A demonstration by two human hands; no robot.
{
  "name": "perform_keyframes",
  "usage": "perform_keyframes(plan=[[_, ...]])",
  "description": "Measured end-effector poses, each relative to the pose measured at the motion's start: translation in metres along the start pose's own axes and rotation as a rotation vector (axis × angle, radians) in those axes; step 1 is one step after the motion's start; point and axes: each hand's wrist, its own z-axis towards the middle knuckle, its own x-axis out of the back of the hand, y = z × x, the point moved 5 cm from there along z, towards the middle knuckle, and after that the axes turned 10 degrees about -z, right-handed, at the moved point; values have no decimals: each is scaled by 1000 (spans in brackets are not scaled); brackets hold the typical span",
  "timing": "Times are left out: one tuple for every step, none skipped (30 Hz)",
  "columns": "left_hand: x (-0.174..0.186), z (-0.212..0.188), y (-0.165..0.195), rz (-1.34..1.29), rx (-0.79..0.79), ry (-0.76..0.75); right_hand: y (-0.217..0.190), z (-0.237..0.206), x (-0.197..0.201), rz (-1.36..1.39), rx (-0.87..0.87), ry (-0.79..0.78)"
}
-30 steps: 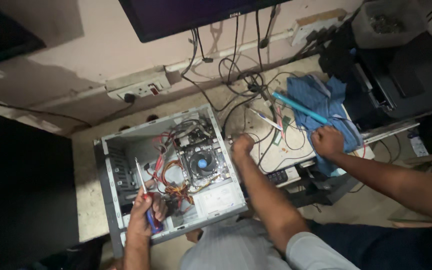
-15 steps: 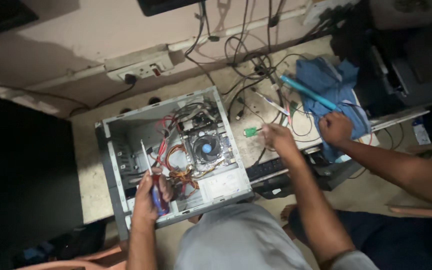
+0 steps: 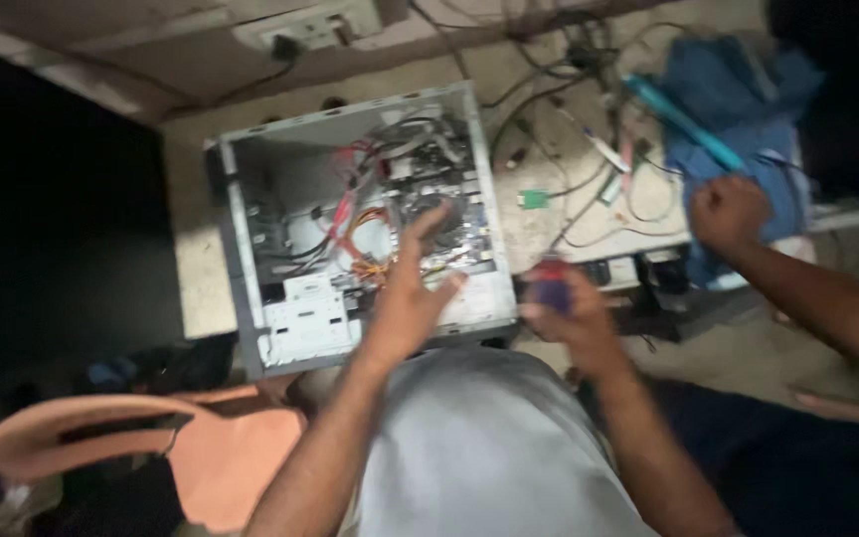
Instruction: The person works inside an open desktop computer case on a workbench, positioning a CPU cooler and fan on the motherboard and using a screwdriver to drive screws to secure it. They reposition the case, connect cables, and the connected monitor later boots to a setup screen.
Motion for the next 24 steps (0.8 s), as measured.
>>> perform_keyframes(plan=[[22, 2, -13, -81, 235, 92, 5, 0, 18, 41, -19, 24], [41, -8, -27, -173, 484, 186, 12, -2, 35, 80, -57, 45], [59, -14, -26, -36, 414, 211, 13, -4, 46, 209, 7, -16], [76, -18, -26, 101, 330, 222, 13, -5, 56, 340, 83, -63], [83, -18, -28, 236, 234, 226, 16, -4, 63, 305, 70, -86], [82, -20, -38, 133, 261, 206, 19, -4, 68, 268, 56, -105], [77, -24, -47, 27, 291, 188, 20, -3, 72, 228, 40, -126], [70, -29, -53, -78, 321, 176, 19, -3, 71, 315, 61, -210], [63, -31, -54, 17, 276, 171, 16, -3, 70, 404, 84, -296], [53, -32, -54, 116, 229, 163, 13, -2, 67, 498, 108, -380], [41, -32, -52, 212, 185, 150, 12, -2, 67, 531, 103, -446], [31, -34, -54, 253, 261, 144, 10, -2, 67, 563, 92, -500], [20, -35, -54, 290, 335, 124, 8, -3, 69, 595, 81, -540], [8, -35, -55, 327, 401, 100, 11, -1, 75, 388, 61, -450], [-3, -30, -47, 410, 289, 84, 13, 3, 80, 182, 44, -365], [-15, -28, -38, 493, 174, 72, 14, 6, 87, -22, 26, -282], [-26, -25, -30, 578, 58, 62, 12, 8, 91, -170, 40, -241], [-34, -22, -28, 620, 45, 49, 10, 11, 93, -318, 54, -206], [-45, -20, -28, 655, 41, 37, 8, 13, 96, -469, 59, -175], [-57, -20, -28, 686, 43, 20, 6, 13, 98, -602, 53, -154], [-66, -19, -32, 712, 83, 3, 4, 14, 99, -735, 47, -134], [-74, -17, -36, 743, 118, -15, 3, 16, 101, -864, 47, -110], [-80, -14, -41, 778, 151, -33, -1, 18, 100, -870, 83, -100], [-83, -11, -44, 798, 162, -11, -3, 21, 99, -873, 120, -95]])
